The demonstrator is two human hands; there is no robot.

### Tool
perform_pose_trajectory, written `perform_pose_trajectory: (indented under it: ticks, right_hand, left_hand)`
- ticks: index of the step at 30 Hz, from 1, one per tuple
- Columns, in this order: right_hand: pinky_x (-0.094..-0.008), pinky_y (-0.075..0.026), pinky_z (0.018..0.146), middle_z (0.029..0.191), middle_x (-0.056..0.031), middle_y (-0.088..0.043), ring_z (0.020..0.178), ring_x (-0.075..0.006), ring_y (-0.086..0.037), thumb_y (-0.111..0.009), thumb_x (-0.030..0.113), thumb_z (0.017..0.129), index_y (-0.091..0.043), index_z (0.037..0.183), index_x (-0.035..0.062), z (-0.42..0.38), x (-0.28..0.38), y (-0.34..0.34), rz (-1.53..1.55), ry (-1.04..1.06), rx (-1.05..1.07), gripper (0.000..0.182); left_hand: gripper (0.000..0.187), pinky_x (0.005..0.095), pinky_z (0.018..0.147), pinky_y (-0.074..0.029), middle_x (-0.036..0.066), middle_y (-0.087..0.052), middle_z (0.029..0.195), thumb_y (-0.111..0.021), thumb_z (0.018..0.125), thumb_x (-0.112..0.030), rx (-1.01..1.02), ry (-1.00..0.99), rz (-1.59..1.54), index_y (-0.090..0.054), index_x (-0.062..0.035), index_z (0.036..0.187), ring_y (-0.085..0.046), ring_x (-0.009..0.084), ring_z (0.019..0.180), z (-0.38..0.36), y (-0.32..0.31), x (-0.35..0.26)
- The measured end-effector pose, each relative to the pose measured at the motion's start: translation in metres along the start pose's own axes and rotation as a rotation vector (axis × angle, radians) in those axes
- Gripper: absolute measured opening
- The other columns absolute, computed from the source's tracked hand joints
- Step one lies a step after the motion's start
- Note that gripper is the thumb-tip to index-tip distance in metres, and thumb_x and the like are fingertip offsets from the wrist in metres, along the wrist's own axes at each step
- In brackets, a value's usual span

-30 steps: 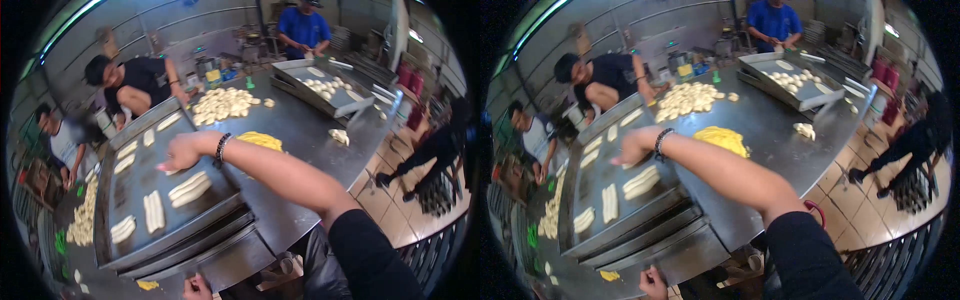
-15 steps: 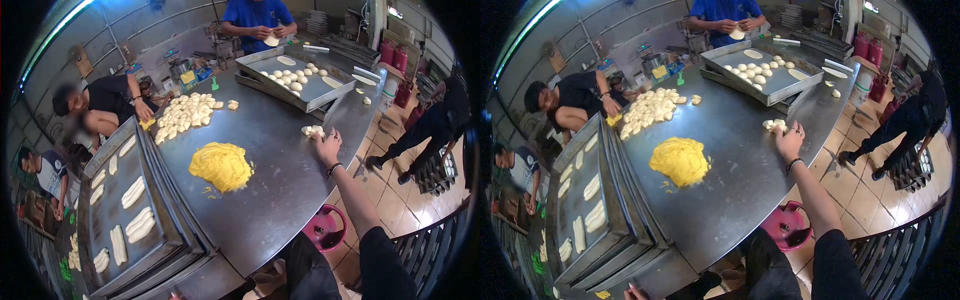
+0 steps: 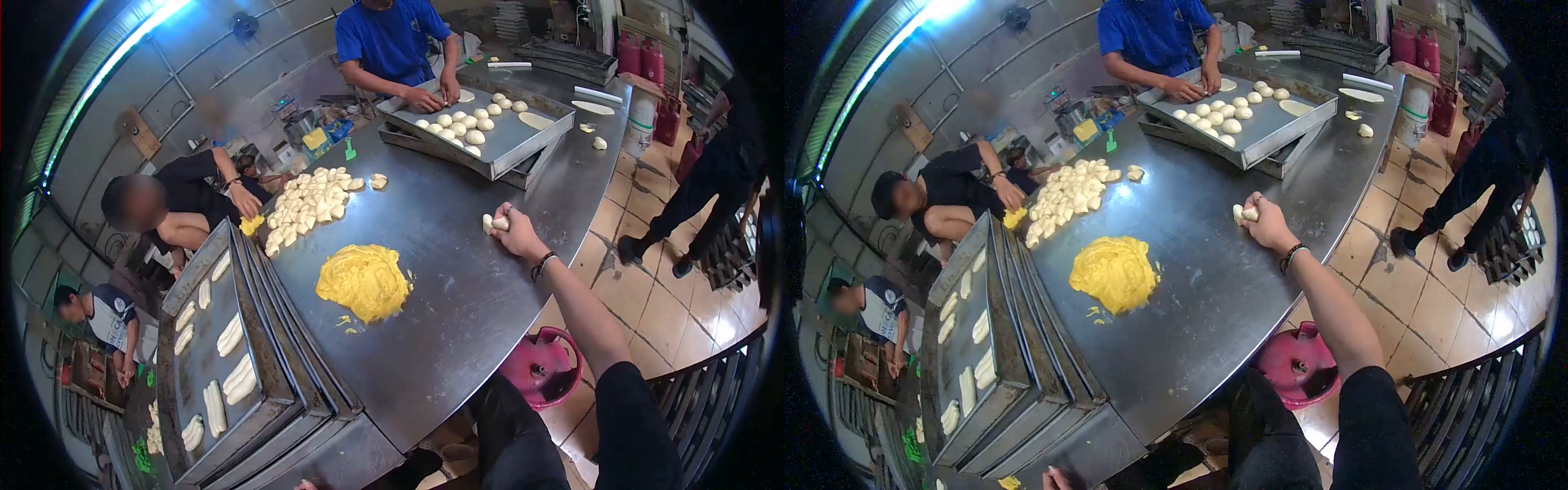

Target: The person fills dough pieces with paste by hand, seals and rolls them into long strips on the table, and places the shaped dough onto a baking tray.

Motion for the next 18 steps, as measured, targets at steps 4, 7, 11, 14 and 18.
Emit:
perform_pose_trajectory:
  ticks: [4, 7, 11, 14, 18]
  right_hand:
    - [-0.0255, -0.045, 0.069, 0.085, -0.0031, -0.056, 0.08, -0.0127, -0.055, -0.07, 0.005, 0.075, -0.047, 0.093, 0.0075, -0.021, 0.047, -0.007, 0.537, -0.171, 0.25, 0.029]
    - [-0.0241, -0.046, 0.068, 0.089, -0.0001, -0.054, 0.081, -0.0096, -0.054, -0.067, 0.007, 0.08, -0.047, 0.096, 0.0076, -0.058, 0.105, -0.025, 0.8, -0.256, 0.464, 0.025]
    - [-0.0224, -0.046, 0.07, 0.091, 0.0012, -0.053, 0.085, -0.0083, -0.054, -0.062, 0.01, 0.085, -0.048, 0.103, 0.0073, -0.123, 0.177, -0.055, 0.974, -0.211, 0.795, 0.022]
    - [-0.0251, -0.044, 0.081, 0.098, 0.0004, -0.055, 0.093, -0.01, -0.053, -0.064, 0.009, 0.084, -0.047, 0.11, 0.0067, -0.177, 0.215, -0.068, 0.833, -0.142, 1.037, 0.032]
    - [-0.027, -0.043, 0.082, 0.099, -0.0045, -0.056, 0.095, -0.015, -0.054, -0.067, 0.003, 0.076, -0.048, 0.11, 0.0029, -0.187, 0.231, -0.052, 0.359, 0.304, 0.952, 0.04]
  left_hand:
    - [0.018, 0.0229, 0.055, -0.038, -0.001, -0.049, 0.066, -0.06, 0.089, -0.015, 0.201, -0.225, 0.125, -0.056, -0.0012, 0.078, -0.042, 0.0071, 0.06, -0.058, -0.073, -0.112]
    - [0.016, 0.0206, 0.056, -0.043, 0.002, -0.06, 0.078, -0.06, 0.088, -0.012, 0.528, -0.258, 0.097, -0.06, -0.0011, 0.1, -0.053, 0.0081, 0.063, -0.084, -0.146, -0.159]
    - [0.036, 0.0279, 0.08, -0.047, 0.011, -0.062, 0.099, -0.059, 0.088, -0.012, 0.526, 0.11, -0.67, -0.05, -0.0027, 0.122, -0.059, 0.0143, 0.086, -0.068, -0.222, -0.221]
    - [0.032, 0.0246, 0.079, -0.046, 0.009, -0.059, 0.103, -0.057, 0.09, -0.012, 0.543, 0.386, -0.944, -0.05, -0.0014, 0.119, -0.057, 0.0127, 0.087, -0.051, -0.263, -0.201]
    - [0.03, 0.0231, 0.07, -0.046, 0.003, -0.057, 0.091, -0.061, 0.088, -0.016, 0.678, 0.127, -0.521, -0.05, -0.0015, 0.112, -0.054, 0.0088, 0.076, -0.036, -0.253, -0.193]
Point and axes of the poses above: each hand's wrist, its own z-axis towards the middle knuckle, its own y-axis out of the back of the hand, x = y × z, the point moved 10 cm from there along z, towards the middle knuckle
